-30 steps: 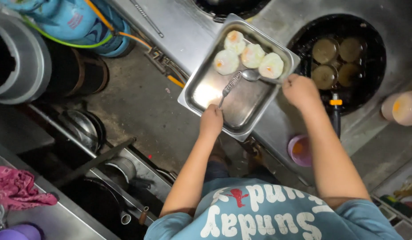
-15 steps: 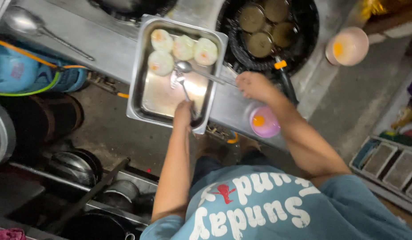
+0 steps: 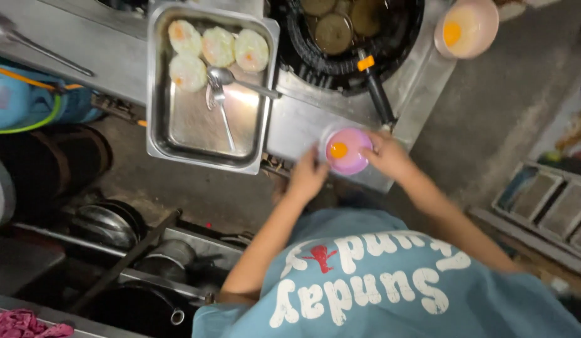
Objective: The person fries eggs in a pan, moves them to a tray, adds oil and salt, and cracks a new egg into a bowl.
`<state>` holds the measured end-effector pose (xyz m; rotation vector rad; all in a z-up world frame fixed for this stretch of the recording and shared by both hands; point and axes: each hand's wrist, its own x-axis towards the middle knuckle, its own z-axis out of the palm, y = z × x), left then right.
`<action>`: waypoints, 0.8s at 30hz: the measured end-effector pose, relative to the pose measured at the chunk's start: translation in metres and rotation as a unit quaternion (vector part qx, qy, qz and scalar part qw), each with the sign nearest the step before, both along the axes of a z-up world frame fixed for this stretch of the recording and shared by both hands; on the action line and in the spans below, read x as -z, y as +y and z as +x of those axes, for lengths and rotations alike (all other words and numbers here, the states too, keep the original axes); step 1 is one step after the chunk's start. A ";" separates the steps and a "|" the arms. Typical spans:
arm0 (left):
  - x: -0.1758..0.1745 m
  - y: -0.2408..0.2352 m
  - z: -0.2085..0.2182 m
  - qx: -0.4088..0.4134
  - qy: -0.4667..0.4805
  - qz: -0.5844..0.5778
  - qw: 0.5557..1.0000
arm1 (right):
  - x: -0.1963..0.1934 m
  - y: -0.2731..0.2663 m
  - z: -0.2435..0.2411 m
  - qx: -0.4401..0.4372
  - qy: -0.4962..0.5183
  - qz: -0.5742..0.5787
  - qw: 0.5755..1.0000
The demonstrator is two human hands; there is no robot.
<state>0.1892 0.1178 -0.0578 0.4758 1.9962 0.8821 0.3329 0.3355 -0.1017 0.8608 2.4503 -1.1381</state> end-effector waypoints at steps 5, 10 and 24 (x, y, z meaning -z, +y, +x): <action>-0.008 0.023 0.003 -0.014 -0.028 -0.013 0.999 | 0.001 0.004 0.008 0.108 0.067 -0.147 0.981; -0.083 0.049 -0.019 -0.035 -0.077 0.010 0.996 | -0.034 0.034 0.001 0.183 0.167 -0.377 0.892; -0.052 0.062 -0.038 -0.171 -0.184 0.109 0.962 | -0.056 0.197 -0.083 0.286 0.262 -0.400 0.831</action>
